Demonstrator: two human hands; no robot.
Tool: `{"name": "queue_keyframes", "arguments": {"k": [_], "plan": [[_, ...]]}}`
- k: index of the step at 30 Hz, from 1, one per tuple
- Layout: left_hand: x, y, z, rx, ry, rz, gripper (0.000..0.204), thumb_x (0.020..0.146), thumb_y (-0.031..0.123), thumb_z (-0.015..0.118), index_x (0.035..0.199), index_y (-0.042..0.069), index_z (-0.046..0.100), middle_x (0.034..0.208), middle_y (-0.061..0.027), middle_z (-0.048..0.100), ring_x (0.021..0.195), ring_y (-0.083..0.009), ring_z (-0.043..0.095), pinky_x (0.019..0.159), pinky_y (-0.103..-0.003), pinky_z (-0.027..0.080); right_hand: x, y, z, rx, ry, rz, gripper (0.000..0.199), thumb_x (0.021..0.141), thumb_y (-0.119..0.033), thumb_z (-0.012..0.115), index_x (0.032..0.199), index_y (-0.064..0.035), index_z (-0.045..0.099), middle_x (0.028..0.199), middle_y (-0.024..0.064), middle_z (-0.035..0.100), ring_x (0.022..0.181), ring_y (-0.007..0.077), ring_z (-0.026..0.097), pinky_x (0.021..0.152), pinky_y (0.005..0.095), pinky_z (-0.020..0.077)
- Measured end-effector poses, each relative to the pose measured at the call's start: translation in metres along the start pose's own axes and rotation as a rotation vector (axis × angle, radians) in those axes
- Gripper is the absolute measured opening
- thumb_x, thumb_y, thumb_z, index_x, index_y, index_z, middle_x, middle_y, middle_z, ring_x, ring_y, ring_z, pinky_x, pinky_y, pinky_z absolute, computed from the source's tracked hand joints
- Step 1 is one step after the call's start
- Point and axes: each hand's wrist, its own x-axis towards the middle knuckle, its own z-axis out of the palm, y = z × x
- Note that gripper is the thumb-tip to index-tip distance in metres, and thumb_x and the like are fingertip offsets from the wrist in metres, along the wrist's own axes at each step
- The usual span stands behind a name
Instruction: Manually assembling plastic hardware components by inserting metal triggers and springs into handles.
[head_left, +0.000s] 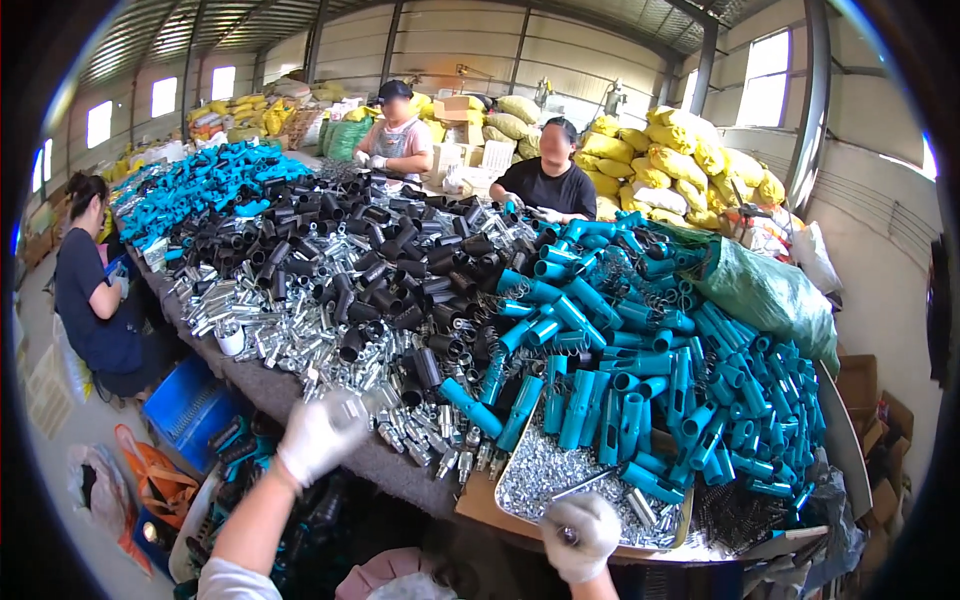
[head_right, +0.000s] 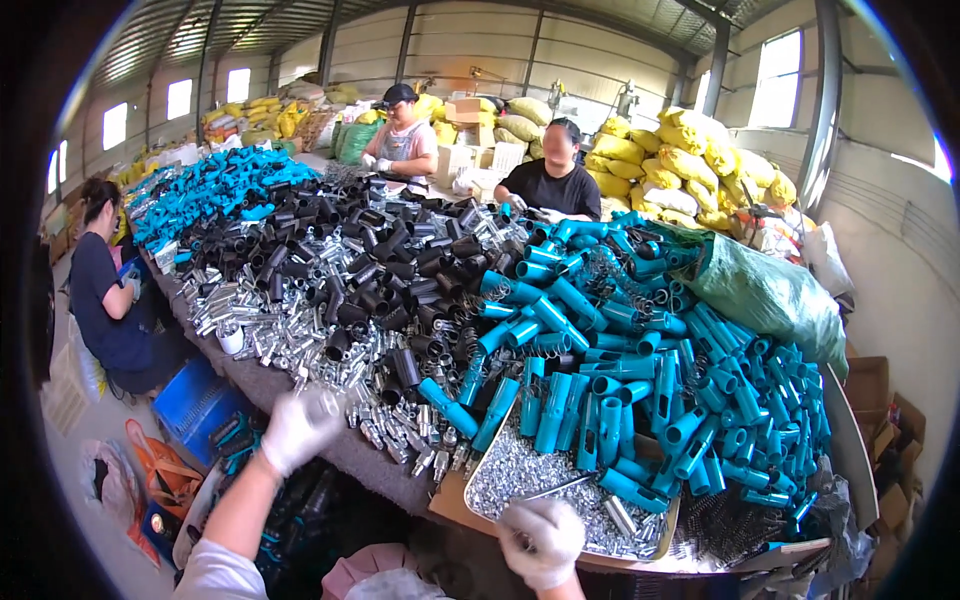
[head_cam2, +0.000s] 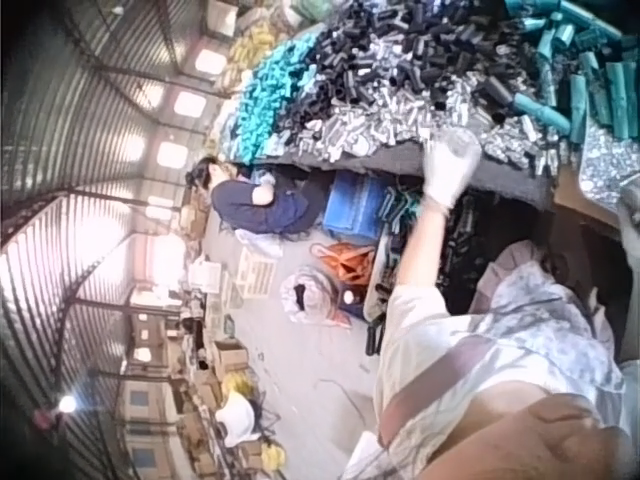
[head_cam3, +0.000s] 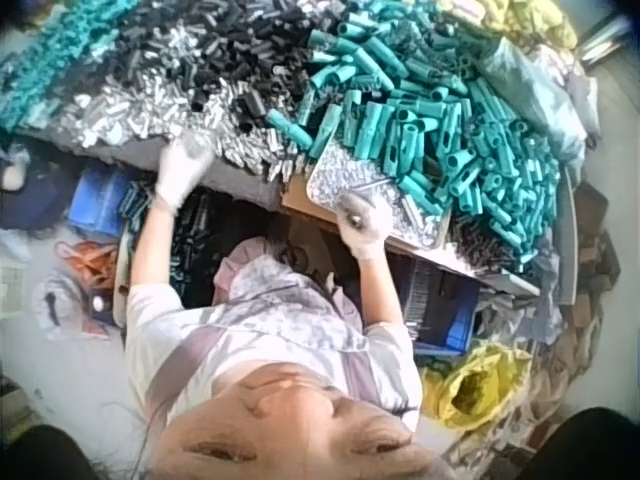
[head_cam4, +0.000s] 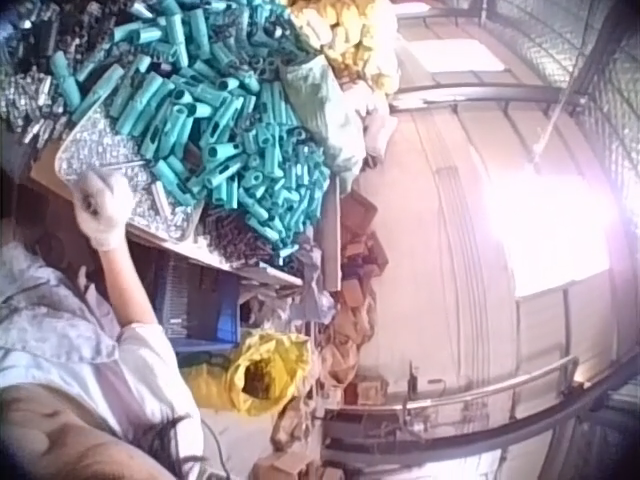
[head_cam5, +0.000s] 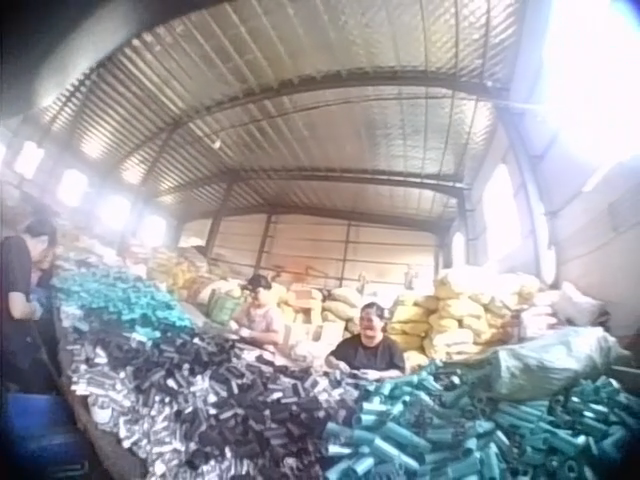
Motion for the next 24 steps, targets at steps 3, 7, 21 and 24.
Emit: {"name": "queue_keyframes", "arguments": {"k": [3, 7, 21, 24], "plan": [[-0.077, 0.052, 0.007, -0.010, -0.236, 0.323, 0.022, 0.082, 0.031, 0.077, 0.091, 0.011, 0.072, 0.071, -0.0092, 0.068, 0.060, -0.0285, 0.068, 0.057, -0.037, 0.056, -0.019, -0.049, 0.007, 0.276, -0.112, 0.286, 0.034, 0.073, 0.000, 0.079, 0.105, -0.0049, 0.071, 0.097, 0.0116, 0.073, 0.077, 0.0203, 0.071, 0.069, 0.0301, 0.0570], [-0.132, 0.062, 0.025, 0.047, -0.514, 0.512, 0.030, 0.085, 0.044, 0.073, 0.096, 0.017, 0.069, 0.065, -0.0050, 0.067, 0.057, -0.0249, 0.068, 0.050, -0.036, 0.053, -0.067, -0.081, 0.000, 0.700, -0.409, 0.834, 0.045, 0.089, -0.031, 0.073, 0.122, -0.0011, 0.066, 0.112, 0.0141, 0.071, 0.098, 0.0244, 0.068, 0.087, 0.0342, 0.0525], [-0.165, 0.081, 0.061, 0.430, -0.928, 0.221, 0.046, 0.084, 0.041, 0.066, 0.123, 0.017, 0.063, 0.097, -0.0107, 0.069, 0.086, -0.0311, 0.071, 0.071, -0.044, 0.058, -0.137, -0.076, -0.029, 0.357, -0.367, 0.953, 0.031, 0.083, -0.010, 0.079, 0.112, -0.0026, 0.070, 0.103, 0.0130, 0.074, 0.084, 0.0198, 0.072, 0.077, 0.0303, 0.0572], [-0.162, 0.084, 0.065, 0.415, -0.952, 0.239, 0.043, 0.086, 0.041, 0.065, 0.121, 0.017, 0.064, 0.102, -0.0102, 0.069, 0.089, -0.0307, 0.071, 0.074, -0.045, 0.058, -0.144, -0.073, -0.033, 0.416, -0.404, 0.995, 0.033, 0.089, -0.023, 0.076, 0.116, -0.0063, 0.070, 0.102, 0.0126, 0.074, 0.085, 0.0236, 0.071, 0.079, 0.0324, 0.0562]]}}
